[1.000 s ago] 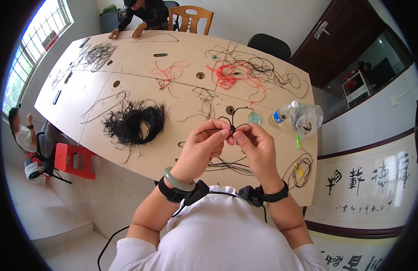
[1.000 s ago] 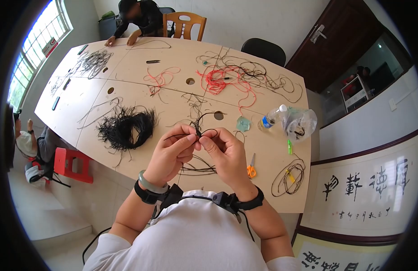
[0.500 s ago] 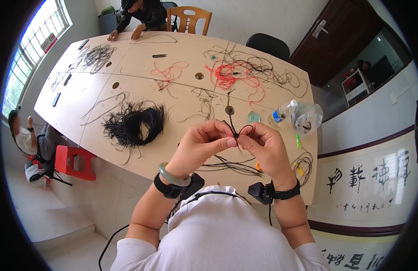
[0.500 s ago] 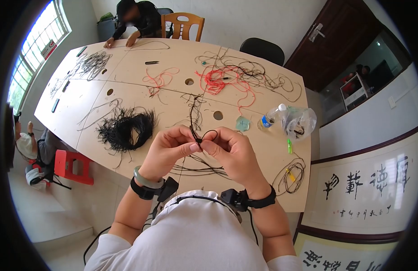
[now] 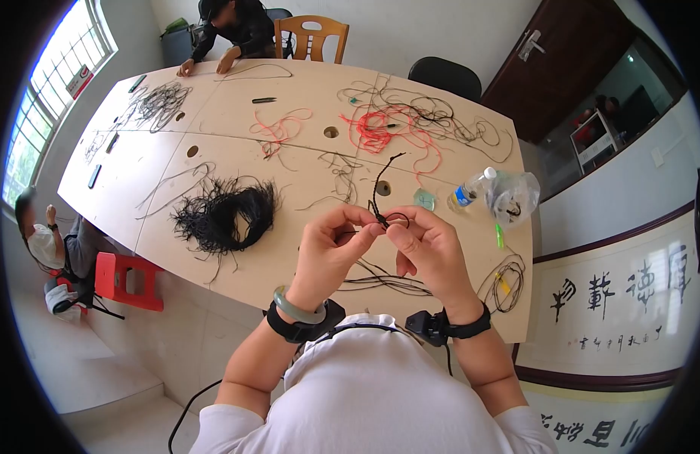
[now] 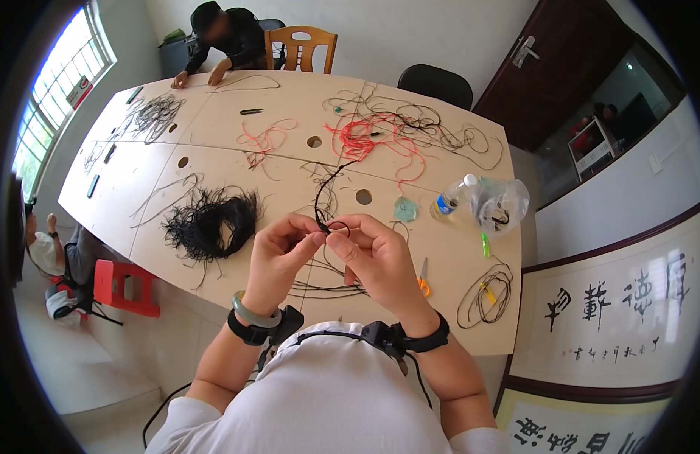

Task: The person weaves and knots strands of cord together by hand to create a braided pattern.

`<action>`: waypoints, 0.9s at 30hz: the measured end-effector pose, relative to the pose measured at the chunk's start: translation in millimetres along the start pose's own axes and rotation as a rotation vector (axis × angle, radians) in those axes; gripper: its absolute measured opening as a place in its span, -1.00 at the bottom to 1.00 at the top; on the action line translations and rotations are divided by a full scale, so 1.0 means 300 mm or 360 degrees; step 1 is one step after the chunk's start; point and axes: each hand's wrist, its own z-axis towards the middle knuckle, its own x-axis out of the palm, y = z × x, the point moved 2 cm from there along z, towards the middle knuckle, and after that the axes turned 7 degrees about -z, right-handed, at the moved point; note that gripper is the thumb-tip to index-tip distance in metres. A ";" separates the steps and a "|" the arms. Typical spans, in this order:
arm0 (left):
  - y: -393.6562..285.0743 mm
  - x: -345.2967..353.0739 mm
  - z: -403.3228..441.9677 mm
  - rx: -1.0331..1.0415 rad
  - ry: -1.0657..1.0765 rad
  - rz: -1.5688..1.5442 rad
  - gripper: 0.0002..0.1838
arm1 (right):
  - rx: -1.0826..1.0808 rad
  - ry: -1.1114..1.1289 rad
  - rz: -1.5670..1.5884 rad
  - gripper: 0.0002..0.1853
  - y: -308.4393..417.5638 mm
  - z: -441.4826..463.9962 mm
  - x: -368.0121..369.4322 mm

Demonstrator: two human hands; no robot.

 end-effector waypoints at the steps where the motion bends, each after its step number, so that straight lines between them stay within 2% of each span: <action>1: 0.000 0.002 -0.003 -0.0038 -0.0029 -0.0026 -0.93 | 0.0000 -0.0008 0.0003 -0.74 -0.009 0.000 -0.003; 3: 0.019 0.005 -0.002 -0.0027 -0.0051 -0.0101 -0.93 | -0.0116 -0.0137 -0.0152 -0.74 -0.023 0.003 -0.011; 9: 0.039 0.013 -0.013 -0.0078 -0.0200 -0.0289 -0.95 | -0.0261 -0.0406 -0.0059 -0.84 -0.016 0.012 0.015; 16: 0.072 0.009 -0.023 -0.0363 -0.0237 -0.0825 -0.96 | -0.0318 -0.0366 -0.0135 -0.86 -0.039 0.017 0.021; 19: 0.072 0.020 -0.025 -0.0385 -0.0269 -0.0874 -0.97 | -0.0238 -0.0331 0.0008 -0.87 -0.041 0.021 0.019; 21: 0.074 0.020 -0.026 -0.0407 -0.0254 -0.0903 -0.97 | -0.0360 -0.0360 -0.0040 -0.92 -0.044 0.022 0.016; 25: 0.079 0.020 -0.026 -0.0483 -0.0220 -0.1037 -0.97 | -0.0258 -0.0349 -0.0162 -0.93 -0.060 0.021 0.013; 27: 0.074 0.024 -0.025 -0.0481 -0.0221 -0.1017 -0.96 | -0.0491 -0.0402 -0.0245 -0.90 -0.083 0.029 0.006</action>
